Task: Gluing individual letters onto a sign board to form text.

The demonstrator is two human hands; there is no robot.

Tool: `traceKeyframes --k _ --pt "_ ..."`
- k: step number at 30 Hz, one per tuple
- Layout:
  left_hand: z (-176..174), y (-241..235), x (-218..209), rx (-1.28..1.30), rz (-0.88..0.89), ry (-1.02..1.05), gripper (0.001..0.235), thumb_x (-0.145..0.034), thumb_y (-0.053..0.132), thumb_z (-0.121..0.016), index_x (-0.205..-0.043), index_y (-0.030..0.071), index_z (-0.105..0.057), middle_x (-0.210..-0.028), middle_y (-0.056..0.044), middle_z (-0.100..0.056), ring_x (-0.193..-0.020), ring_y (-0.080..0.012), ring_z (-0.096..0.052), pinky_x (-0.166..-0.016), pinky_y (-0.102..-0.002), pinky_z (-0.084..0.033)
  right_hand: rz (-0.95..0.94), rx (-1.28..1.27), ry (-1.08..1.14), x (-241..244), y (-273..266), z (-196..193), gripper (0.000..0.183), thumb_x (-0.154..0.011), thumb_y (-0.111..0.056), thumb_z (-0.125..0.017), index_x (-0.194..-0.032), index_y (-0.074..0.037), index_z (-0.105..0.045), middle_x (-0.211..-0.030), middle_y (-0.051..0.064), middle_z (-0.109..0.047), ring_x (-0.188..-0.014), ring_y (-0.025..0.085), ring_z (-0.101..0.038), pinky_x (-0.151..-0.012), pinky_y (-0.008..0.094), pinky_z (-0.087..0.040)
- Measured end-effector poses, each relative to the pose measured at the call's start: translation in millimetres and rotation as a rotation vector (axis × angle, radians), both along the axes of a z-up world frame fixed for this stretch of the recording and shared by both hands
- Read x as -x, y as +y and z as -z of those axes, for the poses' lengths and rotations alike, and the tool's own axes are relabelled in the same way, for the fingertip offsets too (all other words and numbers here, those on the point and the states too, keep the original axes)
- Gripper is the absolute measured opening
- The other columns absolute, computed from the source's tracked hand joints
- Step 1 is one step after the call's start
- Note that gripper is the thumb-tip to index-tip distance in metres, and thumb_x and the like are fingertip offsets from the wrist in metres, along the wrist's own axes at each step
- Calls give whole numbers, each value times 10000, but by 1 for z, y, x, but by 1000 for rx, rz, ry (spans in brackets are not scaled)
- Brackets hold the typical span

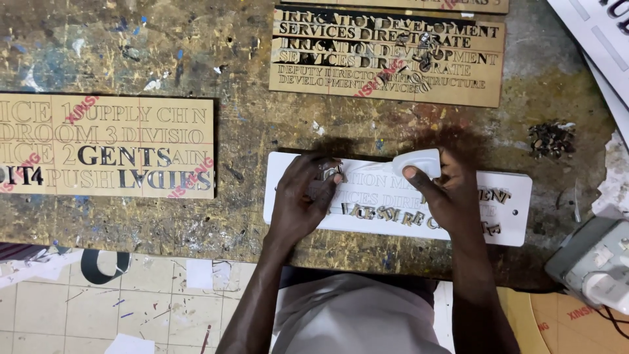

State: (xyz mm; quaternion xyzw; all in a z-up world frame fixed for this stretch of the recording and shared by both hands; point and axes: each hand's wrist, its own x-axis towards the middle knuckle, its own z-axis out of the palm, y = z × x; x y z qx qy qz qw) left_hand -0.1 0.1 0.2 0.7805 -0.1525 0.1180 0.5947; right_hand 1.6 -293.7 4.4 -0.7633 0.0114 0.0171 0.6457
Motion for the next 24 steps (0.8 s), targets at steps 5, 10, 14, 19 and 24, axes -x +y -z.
traceKeyframes --k 5,10,14,19,24 --pt "-1 0 0 -2 -3 1 238 -1063 66 -793 -1300 65 -805 -1219 -194 -808 -1203 -512 -763 -1009 -631 -612 13 -10 19 1 -3 -3 327 -1041 -220 -854 -1243 10 -738 -865 102 -705 -801 138 -669 -794 356 -631" --pt "-3 0 0 -9 -8 -5 227 -1058 81 -796 -1284 64 -814 -1196 -187 -818 -1183 -498 -777 -996 -611 -620 42 6 49 6 -16 -7 390 -1033 -283 -858 -1254 12 -729 -878 136 -732 -814 168 -700 -815 381 -626" --pt "-3 1 -3 -12 -9 -24 213 -1058 83 -797 -1266 44 -814 -1178 -206 -814 -1151 -510 -779 -972 -611 -624 54 16 45 3 -14 -5 357 -1025 -232 -856 -1256 14 -739 -866 116 -738 -821 148 -701 -815 360 -626" --pt "2 1 0 -4 -16 -16 226 -1046 64 -804 -1270 39 -807 -1185 -211 -810 -1154 -522 -770 -966 -615 -620 39 7 27 4 -11 -2 317 -1042 -250 -846 -1203 -1 -734 -834 78 -701 -781 115 -660 -758 317 -613" --pt "1 0 -1 9 -11 -18 200 -1045 57 -803 -1244 39 -806 -1164 -200 -816 -1149 -513 -778 -949 -616 -620 31 26 10 3 -14 2 316 -1033 -244 -851 -1167 18 -737 -799 105 -689 -750 131 -656 -720 329 -615"
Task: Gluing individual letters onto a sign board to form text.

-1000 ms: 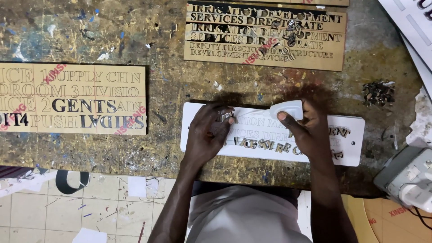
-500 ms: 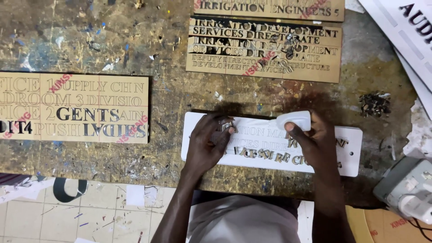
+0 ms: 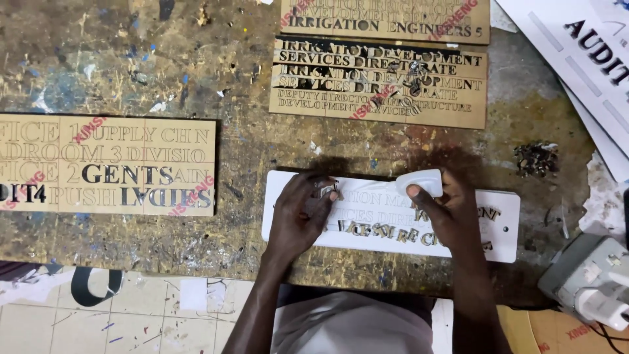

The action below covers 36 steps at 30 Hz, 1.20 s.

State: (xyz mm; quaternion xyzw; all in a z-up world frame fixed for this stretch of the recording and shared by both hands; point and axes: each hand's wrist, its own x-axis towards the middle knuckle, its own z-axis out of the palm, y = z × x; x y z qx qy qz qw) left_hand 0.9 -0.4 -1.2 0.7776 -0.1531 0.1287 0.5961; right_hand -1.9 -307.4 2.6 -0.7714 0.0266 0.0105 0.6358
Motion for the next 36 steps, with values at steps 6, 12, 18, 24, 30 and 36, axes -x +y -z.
traceKeyframes --k 6,12,18,24,30,36 --pt "-5 1 -1 -21 8 -4 198 -1046 59 -802 -1242 37 -808 -1167 -195 -818 -1157 -507 -779 -961 -606 -622 -10 6 -2 0 0 -1 293 -1040 -206 -846 -1168 31 -730 -808 110 -698 -759 141 -648 -724 335 -602" --pt "-10 0 0 -25 -1 -2 180 -1053 66 -802 -1231 37 -809 -1160 -201 -817 -1150 -511 -780 -956 -612 -625 -7 8 -3 -1 3 -6 307 -1034 -212 -860 -1170 32 -732 -787 106 -691 -714 132 -652 -699 326 -597" --pt "-6 -1 1 -33 1 3 187 -1060 80 -800 -1245 49 -801 -1164 -197 -805 -1135 -501 -776 -952 -603 -626 12 14 46 4 1 -3 372 -1014 -237 -880 -1215 27 -714 -824 118 -700 -760 158 -699 -762 342 -627" --pt "-3 -2 0 -22 -12 -22 189 -1043 84 -818 -1230 61 -812 -1164 -180 -817 -1112 -483 -788 -943 -580 -634 34 -22 36 4 -3 0 411 -1018 -288 -881 -1239 23 -727 -853 153 -734 -773 189 -708 -785 379 -632" --pt "12 1 2 41 -14 -6 274 -1019 60 -840 -1285 62 -774 -1175 -162 -801 -1114 -449 -774 -942 -554 -622 144 -162 -61 3 1 -8 574 -912 -236 -930 -1314 40 -626 -1136 155 -736 -1008 205 -754 -987 406 -659" --pt "5 2 2 37 6 -62 239 -1014 23 -823 -1247 71 -807 -1163 -143 -809 -1186 -458 -762 -992 -586 -618 65 -256 -72 -12 10 -15 616 -888 -36 -894 -1413 55 -586 -1193 212 -734 -1118 317 -808 -1068 490 -678"
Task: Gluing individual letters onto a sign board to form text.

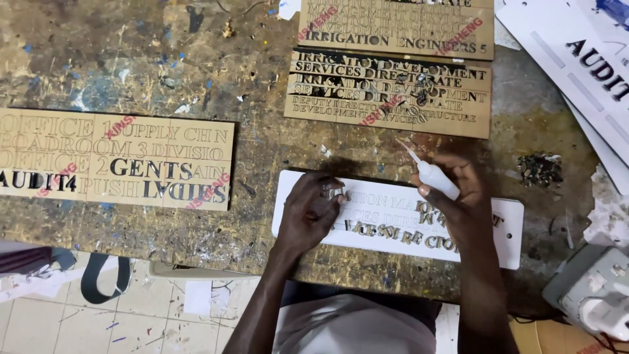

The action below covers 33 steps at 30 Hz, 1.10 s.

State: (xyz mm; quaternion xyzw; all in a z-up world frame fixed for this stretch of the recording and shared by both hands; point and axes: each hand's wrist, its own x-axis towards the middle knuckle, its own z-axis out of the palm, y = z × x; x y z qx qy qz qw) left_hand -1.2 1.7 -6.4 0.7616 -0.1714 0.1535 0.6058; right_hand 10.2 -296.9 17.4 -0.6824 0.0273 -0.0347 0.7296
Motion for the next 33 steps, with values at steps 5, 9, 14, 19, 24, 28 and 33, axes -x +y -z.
traceKeyframes --k 5,9,14,19,24,28,33 --pt "4 2 1 -6 4 -24 260 -1000 1 -826 -1250 71 -821 -1146 -138 -801 -1184 -440 -760 -994 -569 -615 -40 280 -55 -16 -16 10 524 -985 -35 -880 -1451 69 -665 -1185 226 -748 -1127 317 -744 -1050 509 -626" --pt "5 1 1 -20 10 -37 266 -992 -1 -821 -1247 75 -828 -1131 -146 -798 -1156 -439 -763 -972 -566 -621 -35 536 -120 -29 -18 22 376 -1057 6 -830 -1423 11 -748 -1246 254 -783 -1264 451 -746 -1072 597 -618" --pt "3 0 1 -25 7 -32 318 -980 26 -856 -1289 76 -802 -1136 -155 -799 -1103 -448 -768 -939 -575 -625 -21 603 -81 -29 -10 -1 305 -1108 -83 -821 -1372 30 -717 -1243 304 -771 -1294 553 -703 -1081 701 -590" --pt "3 -2 0 -41 -4 -12 426 -969 31 -878 -1375 57 -751 -1099 -150 -808 -1028 -410 -769 -901 -538 -623 16 612 -93 -8 -16 -7 758 -997 12 -844 -1642 110 -457 -1451 462 -574 -1343 660 -611 -1108 724 -555" --pt "3 -10 0 -104 -24 -100 522 -955 45 -891 -1447 67 -718 -1110 -111 -816 -1037 -383 -759 -907 -530 -613 -26 560 -110 20 21 -7 179 -1021 -27 -886 -1191 -61 -844 -1034 151 -818 -972 279 -828 -812 396 -682" --pt "6 -7 2 -168 -28 -147 507 -940 34 -902 -1416 31 -727 -1091 -144 -816 -1023 -406 -759 -907 -531 -610 -324 617 -189 10 66 -28 274 -1071 -39 -775 -1334 -94 -829 -1132 202 -813 -1083 444 -823 -808 525 -720" --pt "13 -8 3 -169 -22 -165 517 -944 51 -904 -1429 21 -724 -1091 -166 -792 -1041 -412 -747 -910 -519 -618 -459 640 -181 0 67 -22 322 -1110 -48 -699 -1422 -73 -774 -1187 193 -786 -1133 424 -805 -917 597 -698"
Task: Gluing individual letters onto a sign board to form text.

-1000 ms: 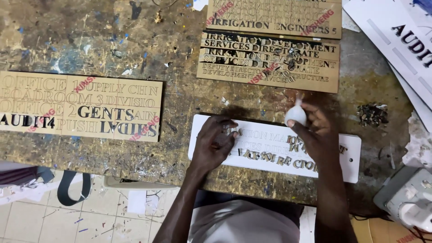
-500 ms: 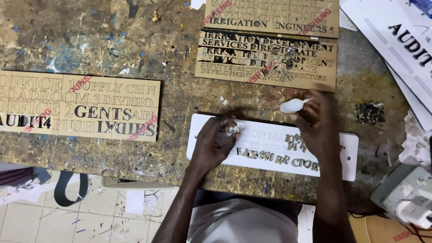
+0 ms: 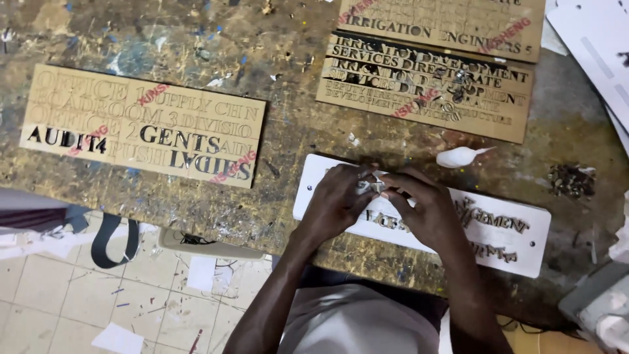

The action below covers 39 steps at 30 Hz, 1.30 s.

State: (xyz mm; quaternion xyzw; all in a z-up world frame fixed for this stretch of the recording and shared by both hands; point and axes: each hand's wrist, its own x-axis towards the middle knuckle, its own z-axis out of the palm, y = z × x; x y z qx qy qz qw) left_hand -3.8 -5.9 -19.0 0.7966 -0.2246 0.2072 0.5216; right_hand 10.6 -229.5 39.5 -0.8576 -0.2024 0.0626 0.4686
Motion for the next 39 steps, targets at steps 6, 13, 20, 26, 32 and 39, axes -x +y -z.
traceKeyframes --k 6,13,20,26,32,39 --pt "-2 0 -3 23 35 19 499 -985 65 -882 -1458 41 -727 -1120 -139 -793 -1067 -388 -754 -923 -498 -624 6 6 6 1 -2 -5 294 -1093 -9 -696 -1373 -32 -782 -1193 224 -782 -1140 467 -799 -906 630 -691" --pt "-9 4 -1 161 72 170 432 -970 29 -892 -1382 46 -765 -1131 -161 -819 -1002 -426 -790 -862 -516 -640 17 -114 71 -4 -5 5 250 -1136 -73 -655 -1352 -73 -782 -1187 195 -790 -1114 430 -812 -833 604 -719" --pt "-14 7 -1 199 144 224 412 -983 31 -873 -1382 55 -770 -1134 -191 -824 -1027 -467 -806 -872 -540 -641 -33 -142 155 -9 -9 5 212 -1133 -108 -653 -1295 -80 -788 -1172 178 -810 -1002 398 -839 -723 569 -716" --pt "-42 5 -2 250 279 283 326 -998 -16 -842 -1312 28 -765 -1149 -217 -831 -1057 -470 -815 -921 -562 -627 -141 -135 208 -10 -19 -6 151 -1117 -83 -674 -1193 -72 -804 -1078 172 -822 -956 379 -821 -745 614 -651" --pt "-38 7 -6 388 443 477 404 -1016 -49 -813 -1401 37 -730 -1116 -186 -855 -1083 -332 -814 -974 -528 -629 -162 -196 223 -5 -30 -12 145 -1102 -70 -695 -1155 -63 -830 -1020 166 -830 -906 370 -821 -772 612 -636" --pt "-30 -1 -7 626 549 699 421 -1027 -48 -803 -1429 -15 -685 -1173 -211 -855 -1172 -296 -797 -1076 -515 -631 -84 -211 173 7 -32 -31 135 -1135 -101 -675 -1184 -31 -781 -1011 185 -792 -924 387 -817 -792 598 -655"
